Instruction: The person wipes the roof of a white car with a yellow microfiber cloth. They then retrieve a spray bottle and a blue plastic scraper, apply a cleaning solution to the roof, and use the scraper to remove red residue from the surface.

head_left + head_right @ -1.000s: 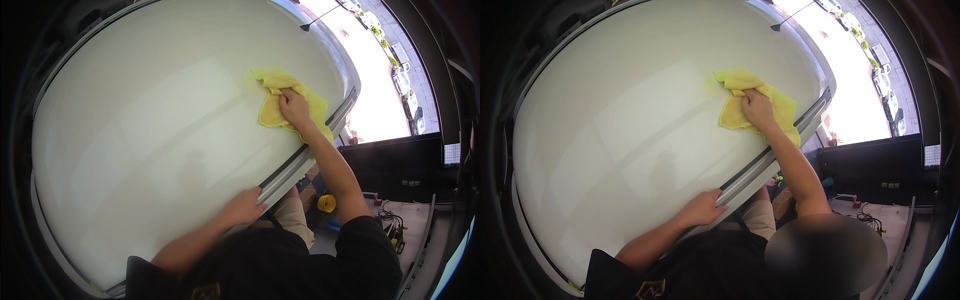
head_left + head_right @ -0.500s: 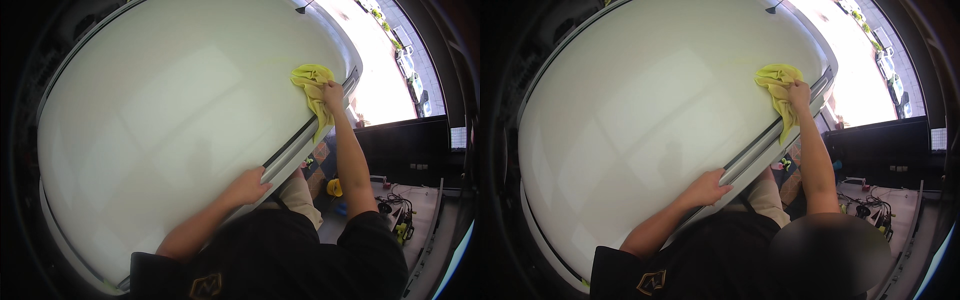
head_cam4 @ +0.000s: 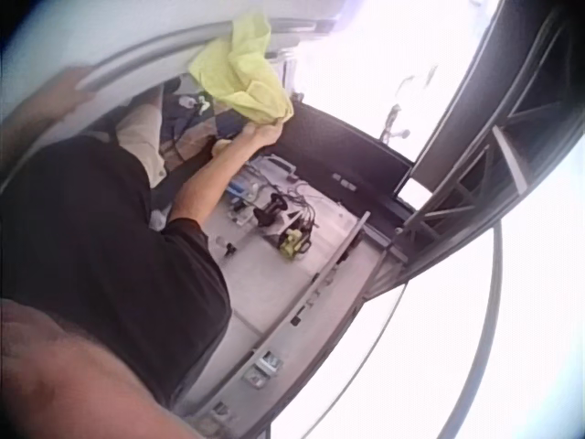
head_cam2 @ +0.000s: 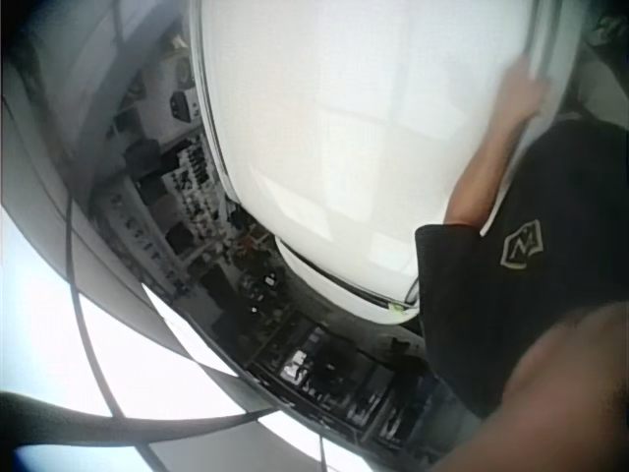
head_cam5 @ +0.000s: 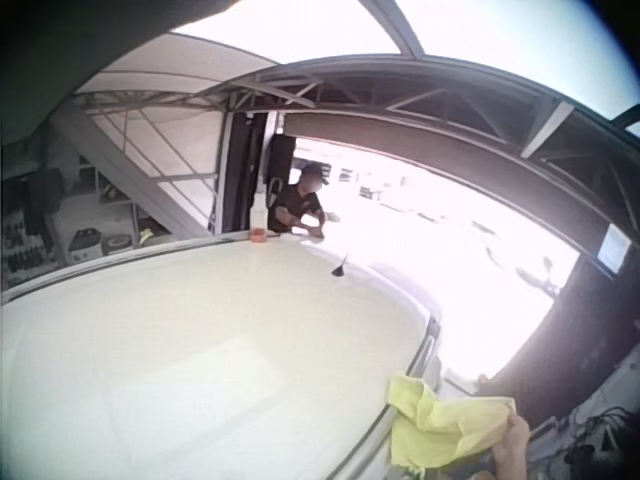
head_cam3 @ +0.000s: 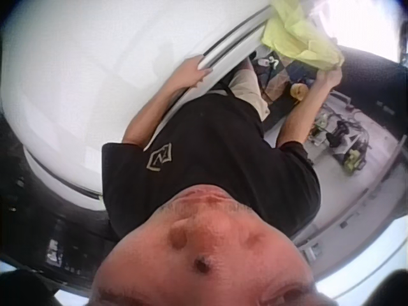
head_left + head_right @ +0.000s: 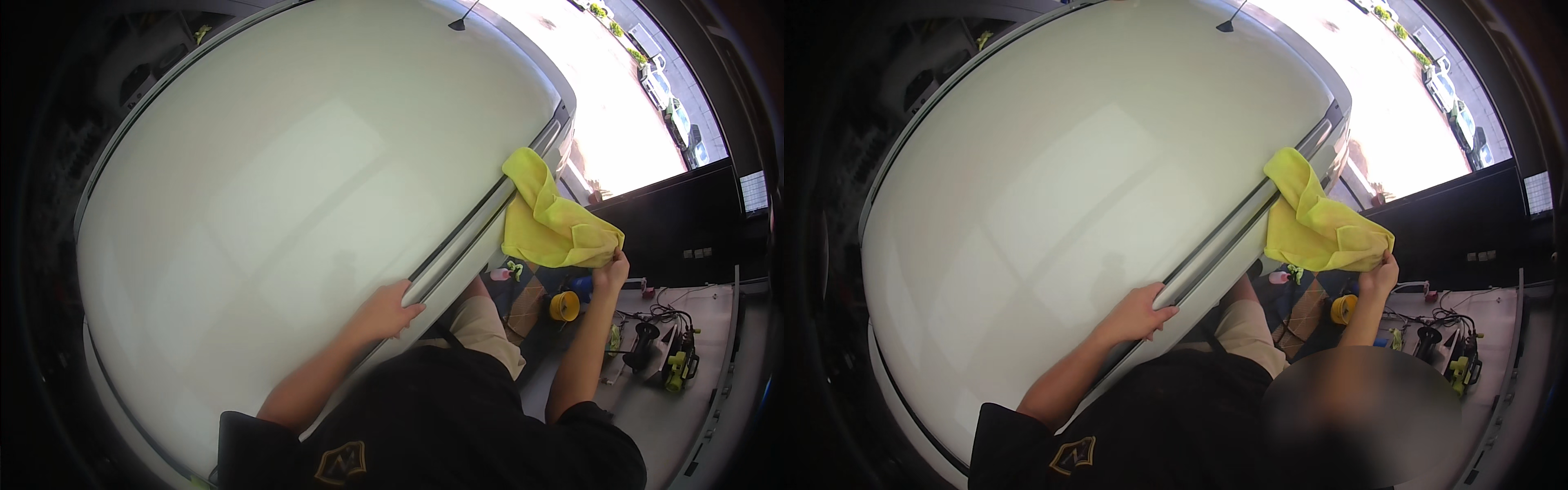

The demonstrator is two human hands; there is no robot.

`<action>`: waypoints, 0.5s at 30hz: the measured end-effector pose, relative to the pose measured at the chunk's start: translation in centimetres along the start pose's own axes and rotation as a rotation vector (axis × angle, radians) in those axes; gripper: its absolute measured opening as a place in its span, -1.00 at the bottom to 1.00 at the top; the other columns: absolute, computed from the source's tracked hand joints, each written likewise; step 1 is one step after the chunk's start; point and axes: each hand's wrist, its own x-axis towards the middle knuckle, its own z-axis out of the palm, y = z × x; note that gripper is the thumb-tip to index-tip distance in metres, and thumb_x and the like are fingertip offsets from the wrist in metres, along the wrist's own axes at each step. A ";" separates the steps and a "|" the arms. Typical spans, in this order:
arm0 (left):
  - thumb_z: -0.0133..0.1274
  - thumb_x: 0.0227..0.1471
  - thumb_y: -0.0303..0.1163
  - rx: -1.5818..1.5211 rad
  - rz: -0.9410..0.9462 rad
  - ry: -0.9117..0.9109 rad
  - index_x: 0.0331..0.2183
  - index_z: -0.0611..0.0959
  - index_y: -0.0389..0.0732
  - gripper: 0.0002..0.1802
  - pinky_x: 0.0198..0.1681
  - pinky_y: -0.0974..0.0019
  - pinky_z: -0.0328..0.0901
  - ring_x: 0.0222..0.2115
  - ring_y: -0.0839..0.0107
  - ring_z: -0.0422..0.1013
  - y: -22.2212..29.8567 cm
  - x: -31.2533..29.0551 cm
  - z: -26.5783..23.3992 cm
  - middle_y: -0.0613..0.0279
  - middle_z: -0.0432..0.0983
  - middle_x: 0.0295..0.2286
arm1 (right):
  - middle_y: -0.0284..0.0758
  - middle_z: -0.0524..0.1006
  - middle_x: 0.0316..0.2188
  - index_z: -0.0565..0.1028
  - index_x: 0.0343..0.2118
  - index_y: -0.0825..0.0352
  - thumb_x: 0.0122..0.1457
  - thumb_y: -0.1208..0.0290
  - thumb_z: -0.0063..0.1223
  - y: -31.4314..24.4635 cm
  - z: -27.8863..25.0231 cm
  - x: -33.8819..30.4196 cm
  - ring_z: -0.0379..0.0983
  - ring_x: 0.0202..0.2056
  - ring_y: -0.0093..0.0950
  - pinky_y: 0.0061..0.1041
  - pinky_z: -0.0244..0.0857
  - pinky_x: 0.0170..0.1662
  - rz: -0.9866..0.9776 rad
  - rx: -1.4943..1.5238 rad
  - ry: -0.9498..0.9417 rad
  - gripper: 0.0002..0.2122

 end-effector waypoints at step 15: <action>0.23 0.09 -0.24 0.792 0.127 0.881 -0.11 0.52 -0.24 -0.59 -0.27 0.02 0.37 -0.28 0.06 0.51 -2.4 -2.5 8.7 0.05 0.53 -0.28 | -0.01 0.66 -0.29 0.57 -0.24 0.56 0.22 0.36 -0.13 -21.7 8.3 8.1 0.58 -0.34 -0.13 -0.24 0.46 -0.15 -1.170 -0.939 0.472 -0.67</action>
